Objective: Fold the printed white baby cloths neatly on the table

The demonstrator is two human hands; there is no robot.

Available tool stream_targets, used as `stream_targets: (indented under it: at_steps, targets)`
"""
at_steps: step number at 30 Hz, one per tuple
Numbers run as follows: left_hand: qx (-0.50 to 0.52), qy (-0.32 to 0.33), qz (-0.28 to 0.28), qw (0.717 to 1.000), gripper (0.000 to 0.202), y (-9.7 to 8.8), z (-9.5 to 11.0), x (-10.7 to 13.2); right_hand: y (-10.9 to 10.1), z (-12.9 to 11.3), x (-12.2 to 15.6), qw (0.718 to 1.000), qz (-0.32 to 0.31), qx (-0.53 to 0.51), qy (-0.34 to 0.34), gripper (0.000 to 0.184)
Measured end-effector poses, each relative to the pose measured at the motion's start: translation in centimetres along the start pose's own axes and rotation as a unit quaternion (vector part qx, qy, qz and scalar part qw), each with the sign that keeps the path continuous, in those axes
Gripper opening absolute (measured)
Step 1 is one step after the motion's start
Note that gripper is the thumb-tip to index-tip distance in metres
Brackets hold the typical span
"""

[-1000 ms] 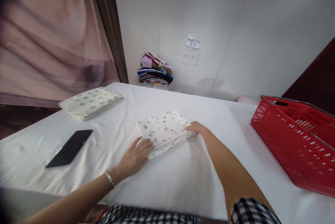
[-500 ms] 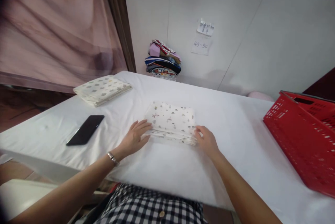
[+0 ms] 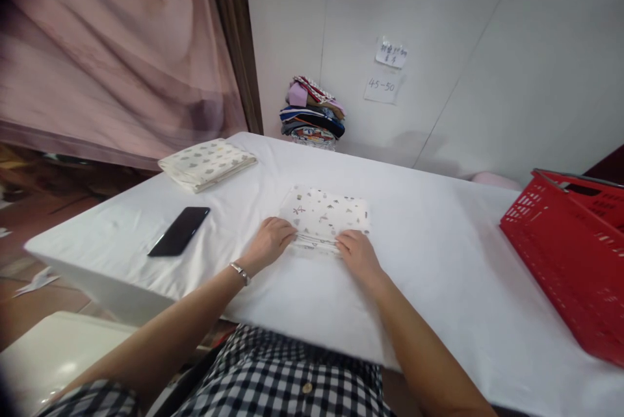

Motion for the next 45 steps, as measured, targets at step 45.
stream_targets:
  at_steps: [45]
  targets:
    - [0.047, -0.012, 0.062, 0.997, 0.023, 1.7, 0.6, -0.2, 1.0, 0.3, 1.3, 0.994, 0.08, -0.003, -0.071, 0.024]
Point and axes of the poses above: each hand's wrist, its own x-axis away from the middle knuckle, its own y-axis out of the palm, z = x × y, the point moved 1 cm from there along -x, towards the middle knuckle, and after that the axes turned 4 degrees about z, right-handed, at the moved point
